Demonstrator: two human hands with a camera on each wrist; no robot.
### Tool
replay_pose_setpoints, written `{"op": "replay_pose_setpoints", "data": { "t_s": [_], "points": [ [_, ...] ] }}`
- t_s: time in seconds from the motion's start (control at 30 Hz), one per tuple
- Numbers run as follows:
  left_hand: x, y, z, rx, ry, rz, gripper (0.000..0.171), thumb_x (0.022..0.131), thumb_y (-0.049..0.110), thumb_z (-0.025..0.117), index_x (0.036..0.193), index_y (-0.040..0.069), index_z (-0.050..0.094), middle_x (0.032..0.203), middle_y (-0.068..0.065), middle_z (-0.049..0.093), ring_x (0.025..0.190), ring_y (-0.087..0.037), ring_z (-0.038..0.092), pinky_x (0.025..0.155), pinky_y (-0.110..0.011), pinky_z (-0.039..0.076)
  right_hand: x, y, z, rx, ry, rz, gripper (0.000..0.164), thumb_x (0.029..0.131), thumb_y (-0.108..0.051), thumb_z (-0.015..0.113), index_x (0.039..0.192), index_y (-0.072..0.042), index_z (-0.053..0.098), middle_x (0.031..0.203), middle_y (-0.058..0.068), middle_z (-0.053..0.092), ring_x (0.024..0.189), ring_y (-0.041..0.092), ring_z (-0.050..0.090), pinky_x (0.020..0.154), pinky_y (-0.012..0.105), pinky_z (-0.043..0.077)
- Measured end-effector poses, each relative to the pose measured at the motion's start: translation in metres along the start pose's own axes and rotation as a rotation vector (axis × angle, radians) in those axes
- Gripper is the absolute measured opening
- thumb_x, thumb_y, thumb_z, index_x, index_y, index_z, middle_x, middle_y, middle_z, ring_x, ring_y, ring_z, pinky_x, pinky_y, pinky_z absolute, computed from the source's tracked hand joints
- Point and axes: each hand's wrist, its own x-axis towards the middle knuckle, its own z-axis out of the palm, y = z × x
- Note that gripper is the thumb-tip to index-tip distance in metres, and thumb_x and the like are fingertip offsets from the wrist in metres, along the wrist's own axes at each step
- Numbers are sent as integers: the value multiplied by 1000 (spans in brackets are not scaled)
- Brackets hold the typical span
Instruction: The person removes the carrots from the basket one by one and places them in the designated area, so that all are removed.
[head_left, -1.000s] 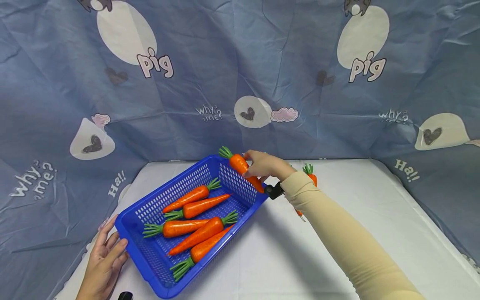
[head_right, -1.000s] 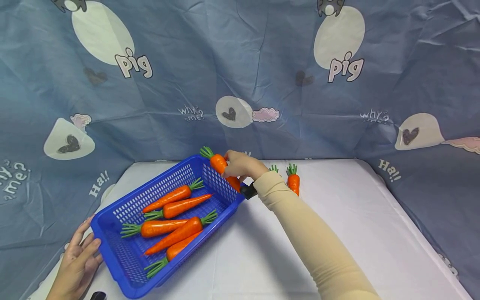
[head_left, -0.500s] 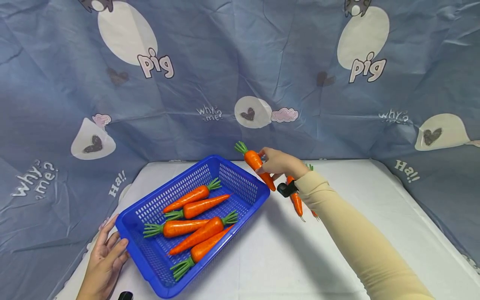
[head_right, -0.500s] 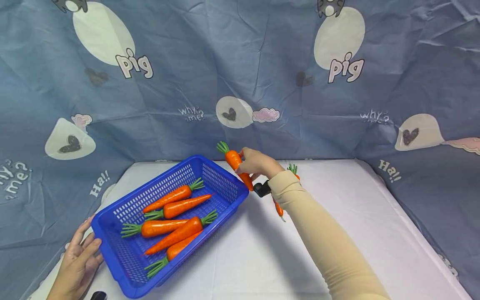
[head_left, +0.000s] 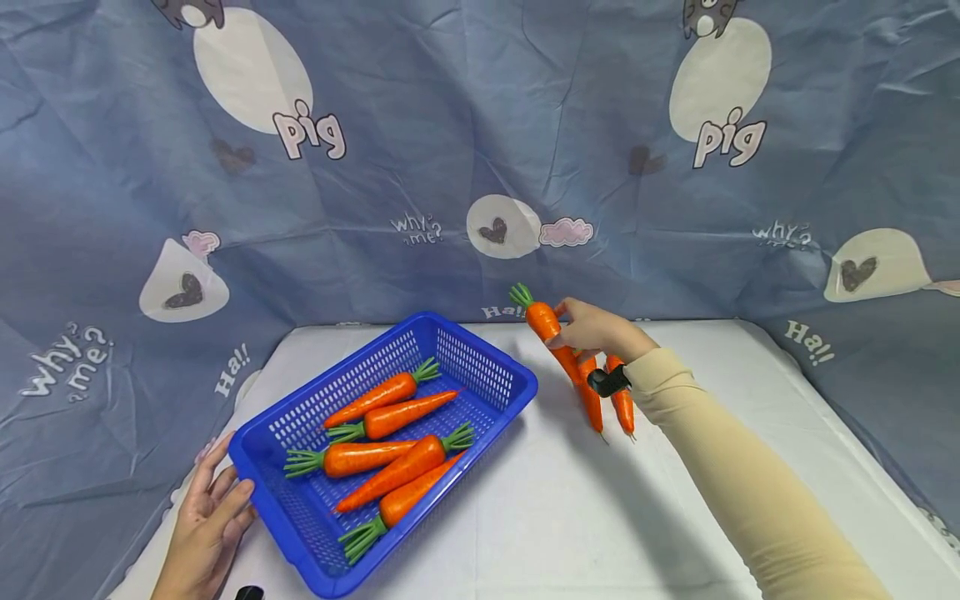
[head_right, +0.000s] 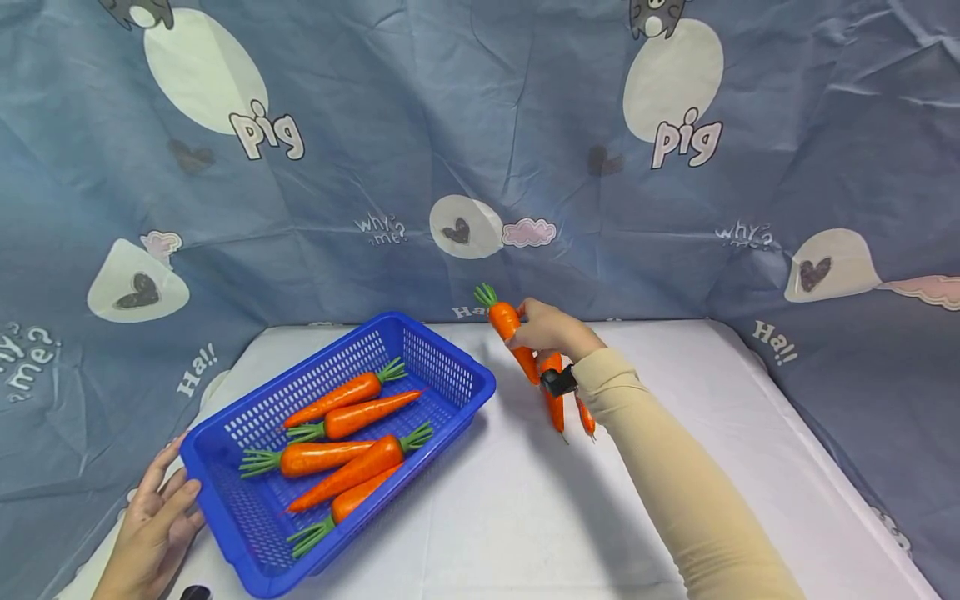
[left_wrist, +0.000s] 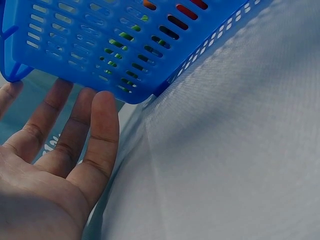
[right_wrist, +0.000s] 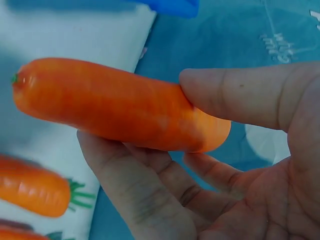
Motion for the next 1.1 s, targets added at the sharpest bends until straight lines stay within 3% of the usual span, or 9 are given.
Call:
{"op": "replay_pose_setpoints", "data": {
  "t_s": [0.2, 0.43, 0.7, 0.87, 1.1],
  "points": [
    [1, 0, 1, -1, 1, -2, 70, 109, -9, 46, 169, 21, 27, 145, 10, 66, 120, -7, 72, 85, -28, 64, -6, 24, -11, 35, 11, 6, 72, 102, -16, 68, 157, 8, 28, 149, 32, 44, 129, 45, 61, 101, 54, 61],
    [1, 0, 0, 16, -2, -12, 69, 110, -8, 45, 169, 22, 26, 145, 11, 65, 120, -7, 71, 85, -28, 63, -17, 54, -24, 51, 39, 43, 73, 102, -18, 67, 156, 9, 26, 136, 28, 50, 112, 35, 64, 93, 46, 65],
    [0, -1, -2, 1, -7, -12, 69, 110, -9, 44, 169, 22, 27, 144, 11, 66, 119, -7, 72, 85, -28, 64, -25, 88, -36, 113, 45, 100, 73, 104, -17, 64, 156, 11, 21, 145, 34, 49, 124, 42, 64, 95, 47, 65],
    [1, 0, -2, 0, -5, -11, 70, 110, -9, 45, 170, 21, 25, 145, 11, 66, 119, -7, 72, 85, -28, 64, -31, 113, -45, 139, 59, 119, 72, 103, -18, 63, 153, 12, 22, 136, 29, 52, 111, 32, 63, 89, 38, 66],
    [1, -1, -2, -4, -22, 1, 70, 109, -10, 43, 170, 20, 25, 146, 10, 65, 121, -7, 71, 86, -28, 64, -39, 141, -50, 169, 71, 161, 73, 102, -18, 63, 150, 15, 19, 124, 24, 49, 101, 27, 61, 86, 36, 64]
  ]
}}
